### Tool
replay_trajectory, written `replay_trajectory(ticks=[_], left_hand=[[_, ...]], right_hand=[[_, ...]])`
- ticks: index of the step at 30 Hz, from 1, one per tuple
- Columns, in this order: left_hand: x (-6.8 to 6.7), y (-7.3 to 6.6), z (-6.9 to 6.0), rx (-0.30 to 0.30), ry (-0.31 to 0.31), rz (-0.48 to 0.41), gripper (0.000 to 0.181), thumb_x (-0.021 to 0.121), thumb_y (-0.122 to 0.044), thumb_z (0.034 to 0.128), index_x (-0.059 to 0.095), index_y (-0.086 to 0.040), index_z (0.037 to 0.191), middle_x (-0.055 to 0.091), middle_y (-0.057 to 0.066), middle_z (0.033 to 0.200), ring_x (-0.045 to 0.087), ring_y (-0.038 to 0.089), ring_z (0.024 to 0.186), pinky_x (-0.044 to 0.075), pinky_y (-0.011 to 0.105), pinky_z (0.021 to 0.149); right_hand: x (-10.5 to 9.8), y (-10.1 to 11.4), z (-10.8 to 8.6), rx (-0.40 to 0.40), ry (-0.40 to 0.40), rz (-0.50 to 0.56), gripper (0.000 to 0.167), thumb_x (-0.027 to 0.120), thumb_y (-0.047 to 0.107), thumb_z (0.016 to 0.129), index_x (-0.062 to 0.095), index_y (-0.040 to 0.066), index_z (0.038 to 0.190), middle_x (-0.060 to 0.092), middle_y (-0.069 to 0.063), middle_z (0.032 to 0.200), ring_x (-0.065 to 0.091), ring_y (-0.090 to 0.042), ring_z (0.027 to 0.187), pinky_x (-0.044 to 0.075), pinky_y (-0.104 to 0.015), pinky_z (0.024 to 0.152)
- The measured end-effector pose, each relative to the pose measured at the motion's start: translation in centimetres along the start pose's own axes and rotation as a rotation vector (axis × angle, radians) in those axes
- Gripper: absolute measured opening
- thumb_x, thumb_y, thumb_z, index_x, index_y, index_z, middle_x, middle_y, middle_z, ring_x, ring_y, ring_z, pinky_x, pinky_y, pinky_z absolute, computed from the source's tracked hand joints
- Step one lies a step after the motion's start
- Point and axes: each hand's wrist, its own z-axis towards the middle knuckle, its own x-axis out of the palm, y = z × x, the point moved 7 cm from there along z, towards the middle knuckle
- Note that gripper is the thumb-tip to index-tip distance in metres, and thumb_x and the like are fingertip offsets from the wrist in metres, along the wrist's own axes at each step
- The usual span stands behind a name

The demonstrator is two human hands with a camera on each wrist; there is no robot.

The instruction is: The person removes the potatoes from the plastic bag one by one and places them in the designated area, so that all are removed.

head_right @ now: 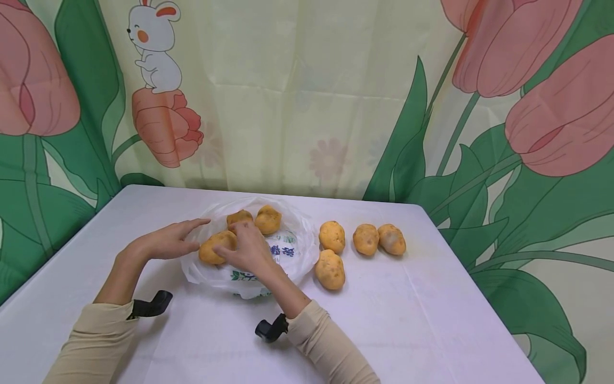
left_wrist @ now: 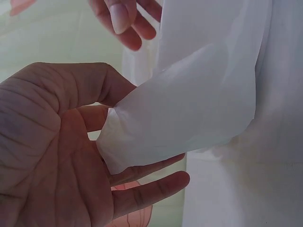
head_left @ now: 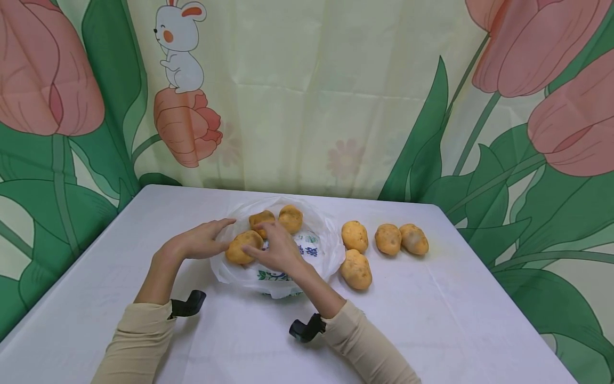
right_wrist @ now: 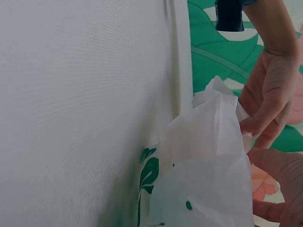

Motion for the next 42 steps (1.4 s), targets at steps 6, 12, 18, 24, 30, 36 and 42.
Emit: replay_trajectory(ticks=[6,12,18,24,30,36,42], left_hand=[[0.0,0.1,0.1,-0.001,-0.004,-0.003,0.068,0.057,-0.022,0.0990,0.031,0.003,0.157,0.039,0.034,0.153,0.036,0.051,0.143,0.032,0.068,0.114],[0.0,0.0,0.1,-0.019,0.000,-0.016,0.068,0.057,-0.020,0.0986,0.031,0.003,0.157,0.037,0.033,0.156,0.034,0.051,0.144,0.031,0.068,0.115],[-0.1,-0.3,-0.1,-0.009,-0.002,-0.015,0.068,0.058,-0.020,0.0982,0.031,0.003,0.157,0.037,0.032,0.155,0.036,0.050,0.144,0.032,0.067,0.115],[-0.1,-0.3,0.0,-0.014,-0.008,-0.003,0.067,0.058,-0.018,0.0973,0.033,0.002,0.156,0.039,0.033,0.154,0.037,0.050,0.143,0.033,0.067,0.114],[0.0,-0.1,0.2,-0.031,-0.001,-0.015,0.068,0.058,-0.018,0.0974,0.032,0.002,0.157,0.036,0.033,0.156,0.035,0.050,0.144,0.033,0.066,0.114],[0.1,0.1,0.3,-0.031,-0.005,-0.012,0.068,0.058,-0.018,0.0976,0.032,0.002,0.157,0.036,0.033,0.157,0.034,0.050,0.144,0.032,0.067,0.114],[0.0,0.0,0.1,-0.013,-0.005,-0.009,0.067,0.057,-0.017,0.0975,0.032,0.003,0.157,0.037,0.032,0.156,0.036,0.049,0.144,0.032,0.066,0.115]], right_hand=[[0.7,0.3,0.5,-0.018,0.008,-0.027,0.059,0.076,0.039,0.092,0.061,0.002,0.135,0.059,-0.013,0.137,0.055,-0.027,0.126,0.050,-0.041,0.101],[1.5,0.7,1.3,0.000,0.051,-0.087,0.063,0.075,0.044,0.091,0.060,0.004,0.138,0.059,-0.013,0.137,0.052,-0.024,0.127,0.047,-0.034,0.103],[2.1,0.7,1.6,0.033,0.092,-0.112,0.066,0.074,0.046,0.091,0.059,0.006,0.140,0.059,-0.011,0.135,0.051,-0.022,0.118,0.046,-0.030,0.093],[2.6,0.7,1.7,0.063,0.101,-0.091,0.072,0.077,0.048,0.088,0.056,0.007,0.143,0.056,-0.013,0.133,0.052,-0.023,0.112,0.046,-0.031,0.090],[3.1,0.5,1.9,0.068,0.097,-0.085,0.074,0.081,0.045,0.085,0.054,0.007,0.143,0.052,-0.017,0.132,0.053,-0.025,0.109,0.048,-0.034,0.090],[3.3,0.4,1.9,0.072,0.094,-0.086,0.073,0.082,0.041,0.085,0.052,0.008,0.143,0.053,-0.017,0.133,0.054,-0.027,0.112,0.049,-0.037,0.096],[3.4,0.6,1.7,0.054,0.092,-0.075,0.071,0.083,0.035,0.084,0.052,0.006,0.141,0.053,-0.017,0.133,0.054,-0.027,0.112,0.049,-0.038,0.096]])
